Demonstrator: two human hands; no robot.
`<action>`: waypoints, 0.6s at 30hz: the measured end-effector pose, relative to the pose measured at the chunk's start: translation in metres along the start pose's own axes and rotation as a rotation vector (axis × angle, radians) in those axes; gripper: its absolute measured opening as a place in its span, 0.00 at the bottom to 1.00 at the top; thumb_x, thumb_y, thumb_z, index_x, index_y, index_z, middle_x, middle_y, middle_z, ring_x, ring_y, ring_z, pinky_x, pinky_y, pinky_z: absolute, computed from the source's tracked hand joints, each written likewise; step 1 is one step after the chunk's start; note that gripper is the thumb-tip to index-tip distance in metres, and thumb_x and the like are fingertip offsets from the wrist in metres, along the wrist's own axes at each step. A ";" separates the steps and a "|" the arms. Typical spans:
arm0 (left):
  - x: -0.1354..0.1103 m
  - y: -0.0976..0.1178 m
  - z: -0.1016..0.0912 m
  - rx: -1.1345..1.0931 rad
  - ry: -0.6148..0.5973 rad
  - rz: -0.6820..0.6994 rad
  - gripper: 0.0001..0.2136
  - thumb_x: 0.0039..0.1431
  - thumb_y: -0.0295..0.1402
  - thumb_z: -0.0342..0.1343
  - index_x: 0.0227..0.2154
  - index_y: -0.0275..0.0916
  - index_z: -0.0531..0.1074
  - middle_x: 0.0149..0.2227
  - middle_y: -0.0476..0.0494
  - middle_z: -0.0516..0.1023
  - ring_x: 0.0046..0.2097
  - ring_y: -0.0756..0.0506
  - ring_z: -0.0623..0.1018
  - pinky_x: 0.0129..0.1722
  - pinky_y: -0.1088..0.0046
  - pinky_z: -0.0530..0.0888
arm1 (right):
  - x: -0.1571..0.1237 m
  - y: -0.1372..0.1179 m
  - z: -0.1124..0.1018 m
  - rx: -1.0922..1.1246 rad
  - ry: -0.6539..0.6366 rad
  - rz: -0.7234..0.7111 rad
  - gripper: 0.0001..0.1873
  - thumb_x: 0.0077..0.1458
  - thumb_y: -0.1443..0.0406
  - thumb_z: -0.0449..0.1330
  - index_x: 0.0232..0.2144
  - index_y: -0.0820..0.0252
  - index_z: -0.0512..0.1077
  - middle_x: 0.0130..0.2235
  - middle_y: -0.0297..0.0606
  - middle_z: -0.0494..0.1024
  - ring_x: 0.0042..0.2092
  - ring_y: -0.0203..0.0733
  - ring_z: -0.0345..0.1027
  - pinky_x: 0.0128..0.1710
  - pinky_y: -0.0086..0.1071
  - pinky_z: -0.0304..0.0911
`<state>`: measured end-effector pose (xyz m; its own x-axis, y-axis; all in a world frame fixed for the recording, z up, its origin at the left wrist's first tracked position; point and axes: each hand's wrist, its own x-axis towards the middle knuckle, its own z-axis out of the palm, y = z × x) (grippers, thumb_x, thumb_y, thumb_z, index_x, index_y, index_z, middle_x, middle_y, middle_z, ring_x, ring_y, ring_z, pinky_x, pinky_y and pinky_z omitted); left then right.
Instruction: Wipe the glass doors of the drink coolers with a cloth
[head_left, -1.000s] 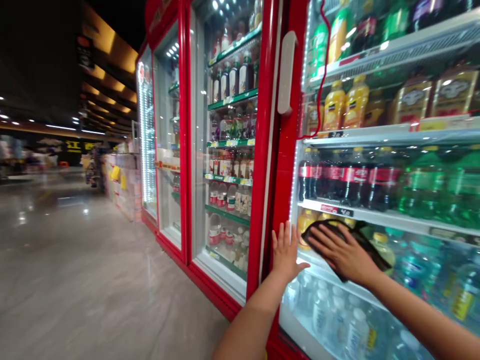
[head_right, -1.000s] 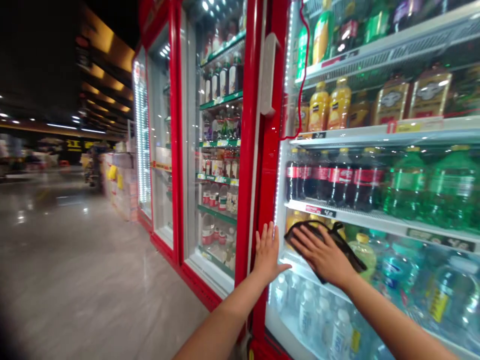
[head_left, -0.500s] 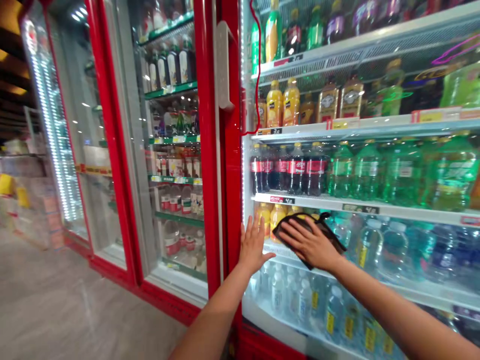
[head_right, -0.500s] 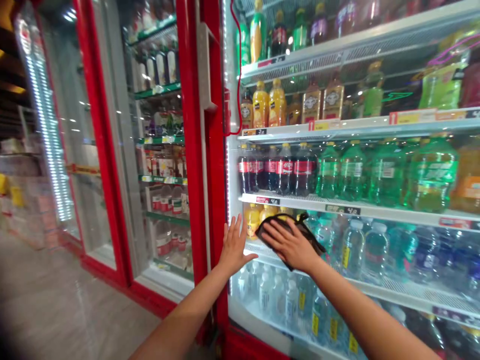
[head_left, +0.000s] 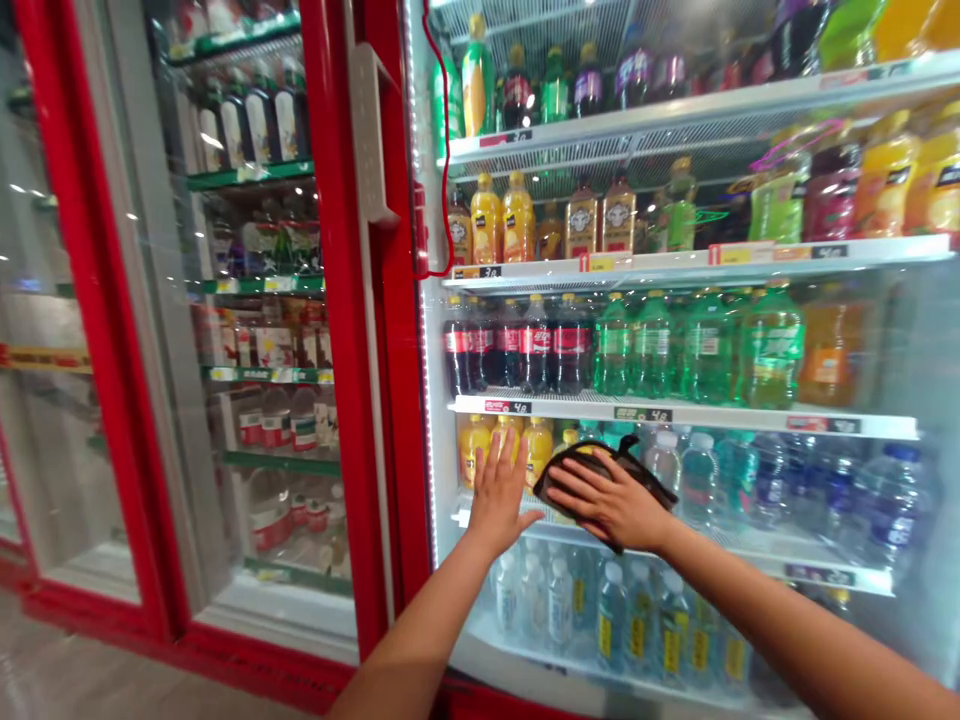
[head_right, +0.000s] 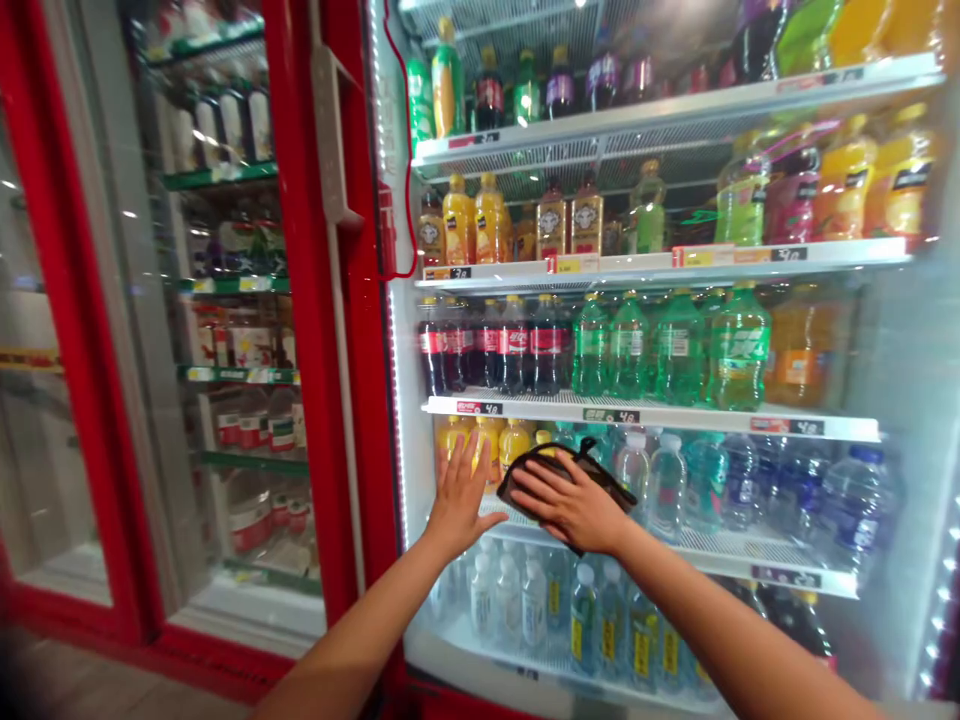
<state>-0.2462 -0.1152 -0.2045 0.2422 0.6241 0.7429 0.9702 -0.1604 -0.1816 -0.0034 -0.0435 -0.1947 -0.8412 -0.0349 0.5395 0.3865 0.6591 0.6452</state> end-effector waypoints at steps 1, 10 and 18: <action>0.003 0.003 0.000 0.002 -0.005 0.016 0.63 0.45 0.49 0.70 0.71 0.41 0.28 0.73 0.29 0.44 0.73 0.32 0.42 0.69 0.42 0.50 | -0.005 0.003 -0.001 0.016 -0.021 -0.097 0.32 0.66 0.55 0.51 0.69 0.47 0.53 0.70 0.32 0.57 0.71 0.46 0.46 0.71 0.51 0.31; 0.031 0.033 0.007 -0.009 0.031 0.059 0.60 0.47 0.48 0.69 0.71 0.40 0.31 0.73 0.30 0.44 0.73 0.33 0.41 0.69 0.42 0.47 | -0.022 0.041 -0.029 -0.169 0.112 0.540 0.38 0.63 0.52 0.57 0.70 0.44 0.48 0.71 0.37 0.54 0.71 0.57 0.45 0.69 0.61 0.31; 0.041 0.052 0.008 0.006 0.030 0.160 0.58 0.49 0.49 0.68 0.71 0.42 0.32 0.73 0.31 0.43 0.73 0.33 0.42 0.70 0.43 0.46 | -0.079 0.049 -0.033 -0.061 -0.082 0.049 0.33 0.64 0.56 0.54 0.69 0.43 0.53 0.69 0.29 0.59 0.70 0.45 0.49 0.71 0.51 0.37</action>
<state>-0.1862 -0.0916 -0.1891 0.3936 0.5679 0.7229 0.9192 -0.2512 -0.3032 0.0950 -0.0332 -0.1877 -0.8479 0.0593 0.5268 0.4481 0.6111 0.6525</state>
